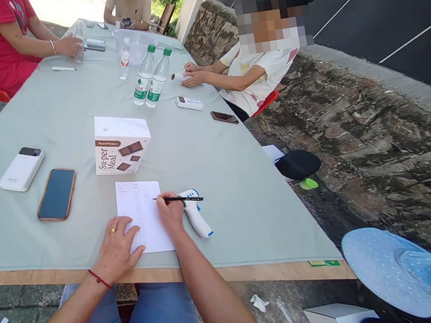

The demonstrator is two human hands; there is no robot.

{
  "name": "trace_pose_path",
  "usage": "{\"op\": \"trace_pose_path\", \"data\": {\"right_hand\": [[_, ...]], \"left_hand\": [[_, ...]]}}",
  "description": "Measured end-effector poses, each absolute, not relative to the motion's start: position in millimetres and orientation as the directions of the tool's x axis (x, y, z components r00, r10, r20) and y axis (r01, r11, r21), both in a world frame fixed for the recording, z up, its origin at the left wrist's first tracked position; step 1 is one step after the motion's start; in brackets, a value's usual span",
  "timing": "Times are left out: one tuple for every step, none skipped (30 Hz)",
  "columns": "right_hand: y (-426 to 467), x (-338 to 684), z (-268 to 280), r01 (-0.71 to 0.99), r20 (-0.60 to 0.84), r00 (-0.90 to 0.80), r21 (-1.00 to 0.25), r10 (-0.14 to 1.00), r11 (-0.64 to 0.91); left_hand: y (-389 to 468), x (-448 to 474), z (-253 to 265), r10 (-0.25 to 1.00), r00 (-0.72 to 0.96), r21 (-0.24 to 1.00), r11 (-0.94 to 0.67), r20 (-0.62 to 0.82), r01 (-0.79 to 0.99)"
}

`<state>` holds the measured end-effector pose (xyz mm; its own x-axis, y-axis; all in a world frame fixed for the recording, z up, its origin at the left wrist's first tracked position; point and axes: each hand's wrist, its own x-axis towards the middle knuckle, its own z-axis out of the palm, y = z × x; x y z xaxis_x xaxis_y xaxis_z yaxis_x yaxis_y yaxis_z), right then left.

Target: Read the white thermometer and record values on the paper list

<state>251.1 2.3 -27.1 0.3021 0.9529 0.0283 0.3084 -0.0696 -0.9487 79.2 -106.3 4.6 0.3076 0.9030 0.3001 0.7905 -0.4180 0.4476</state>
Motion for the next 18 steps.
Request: {"op": "trace_pose_path", "data": {"right_hand": [[2, 252, -25, 0.288, 0.04, 0.318, -0.956, 0.947, -0.056], [2, 252, -21, 0.274, 0.055, 0.32, -0.961, 0.946, -0.037], [0, 252, -16, 0.271, 0.072, 0.297, -0.963, 0.952, -0.012], [-2, 253, -11, 0.283, 0.088, 0.251, -0.959, 0.964, 0.014], [-6, 253, -5, 0.311, 0.109, 0.18, -0.949, 0.978, 0.049], [-11, 253, -1, 0.351, 0.12, 0.082, -0.933, 0.989, 0.084], [-17, 253, 3, 0.408, 0.112, -0.013, -0.907, 0.994, 0.108], [-23, 253, 4, 0.473, 0.093, -0.112, -0.871, 0.989, 0.135], [-29, 253, 4, 0.541, 0.08, -0.197, -0.822, 0.977, 0.176], [-35, 254, 3, 0.609, 0.08, -0.254, -0.761, 0.964, 0.224], [-40, 255, 0, 0.671, 0.09, -0.289, -0.691, 0.953, 0.269], [-44, 256, -3, 0.723, 0.103, -0.317, -0.617, 0.943, 0.311], [-47, 257, -5, 0.765, 0.117, -0.341, -0.542, 0.933, 0.348], [-50, 259, -8, 0.794, 0.132, -0.36, -0.477, 0.924, 0.377], [-52, 260, -10, 0.81, 0.145, -0.376, -0.429, 0.915, 0.401], [-53, 262, -12, 0.815, 0.157, -0.389, -0.401, 0.908, 0.418], [-54, 263, -14, 0.812, 0.169, -0.396, -0.395, 0.903, 0.43], [-55, 264, -15, 0.803, 0.18, -0.398, -0.406, 0.9, 0.436]], "left_hand": [[-106, 79, 4, 0.904, 0.306, 0.446, -0.416, 0.3, 0.792], [-106, 79, 3, 0.904, 0.303, 0.441, -0.414, 0.302, 0.796], [-107, 79, 2, 0.904, 0.3, 0.432, -0.412, 0.305, 0.802], [-108, 80, 2, 0.904, 0.295, 0.424, -0.408, 0.308, 0.808], [-110, 80, 1, 0.905, 0.291, 0.419, -0.405, 0.312, 0.812], [-111, 81, 0, 0.906, 0.29, 0.414, -0.402, 0.307, 0.817], [-112, 80, 0, 0.91, 0.286, 0.412, -0.395, 0.301, 0.821], [-113, 80, 0, 0.912, 0.287, 0.411, -0.391, 0.293, 0.824], [-113, 77, 0, 0.914, 0.293, 0.411, -0.39, 0.282, 0.824], [-111, 74, 0, 0.915, 0.305, 0.42, -0.394, 0.264, 0.818], [-109, 69, 1, 0.914, 0.326, 0.441, -0.402, 0.24, 0.802], [-104, 62, 3, 0.915, 0.343, 0.476, -0.403, 0.212, 0.781], [-97, 54, 6, 0.92, 0.345, 0.523, -0.389, 0.185, 0.758], [-88, 44, 9, 0.934, 0.32, 0.58, -0.351, 0.159, 0.735], [-77, 34, 13, 0.958, 0.252, 0.636, -0.28, 0.137, 0.719], [-63, 23, 17, 0.982, 0.146, 0.684, -0.191, 0.123, 0.704], [-47, 13, 20, 0.992, 0.035, 0.724, -0.11, 0.118, 0.681], [-30, 4, 24, 0.99, -0.081, 0.757, -0.031, 0.111, 0.653]]}}
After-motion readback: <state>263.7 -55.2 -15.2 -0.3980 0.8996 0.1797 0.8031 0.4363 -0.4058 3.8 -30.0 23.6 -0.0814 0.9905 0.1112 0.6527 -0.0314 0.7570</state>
